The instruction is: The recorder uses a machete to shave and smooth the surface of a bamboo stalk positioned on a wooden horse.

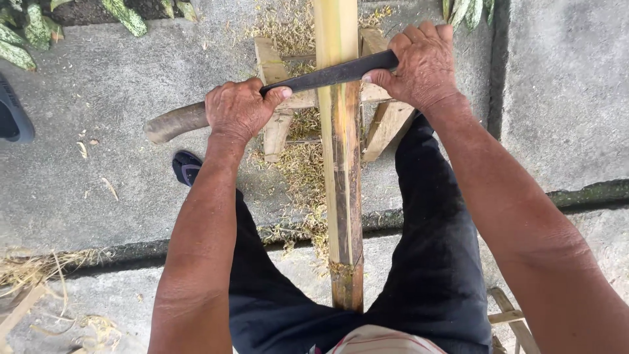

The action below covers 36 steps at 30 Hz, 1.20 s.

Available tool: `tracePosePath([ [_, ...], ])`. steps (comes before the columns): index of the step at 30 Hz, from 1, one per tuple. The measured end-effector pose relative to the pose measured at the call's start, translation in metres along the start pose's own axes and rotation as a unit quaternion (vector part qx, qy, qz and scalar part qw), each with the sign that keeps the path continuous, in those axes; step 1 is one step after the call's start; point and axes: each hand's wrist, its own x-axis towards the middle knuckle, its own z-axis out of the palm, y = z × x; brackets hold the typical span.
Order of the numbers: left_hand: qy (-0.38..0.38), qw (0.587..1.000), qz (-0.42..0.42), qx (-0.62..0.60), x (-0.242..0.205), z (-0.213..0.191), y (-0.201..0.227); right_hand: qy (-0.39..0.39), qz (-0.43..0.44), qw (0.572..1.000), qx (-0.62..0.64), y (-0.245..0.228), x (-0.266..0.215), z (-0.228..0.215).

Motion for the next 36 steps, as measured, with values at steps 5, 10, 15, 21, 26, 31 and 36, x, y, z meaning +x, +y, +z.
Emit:
tracePosePath([
  [5, -0.010, 1.000, -0.005, 0.011, -0.005, 0.001, 0.001, 0.010, 0.007, 0.999, 0.049, -0.002, -0.001, 0.000],
  [10, -0.028, 0.999, -0.018, 0.019, -0.007, 0.005, 0.003, 0.041, -0.007, 0.998, 0.039, 0.000, -0.005, 0.009],
  [15, 0.002, 1.000, -0.003, 0.018, -0.015, 0.011, 0.003, 0.027, 0.005, 0.997, 0.068, -0.005, -0.005, 0.001],
  [21, -0.080, 0.997, -0.021, 0.006, -0.057, 0.018, 0.009, -0.071, 0.047, 0.994, 0.071, -0.034, -0.039, -0.025],
  [26, -0.069, 0.998, -0.004, 0.006, -0.115, 0.053, -0.004, -0.064, 0.051, 0.993, 0.083, -0.071, -0.092, -0.044],
  [31, -0.025, 0.999, 0.021, -0.015, -0.185, 0.072, 0.002, -0.020, 0.046, 0.993, 0.104, -0.106, -0.158, -0.063],
  [36, -0.027, 0.999, 0.031, -0.025, -0.261, 0.087, 0.011, -0.016, 0.053, 0.984, 0.169, -0.139, -0.232, -0.078],
])
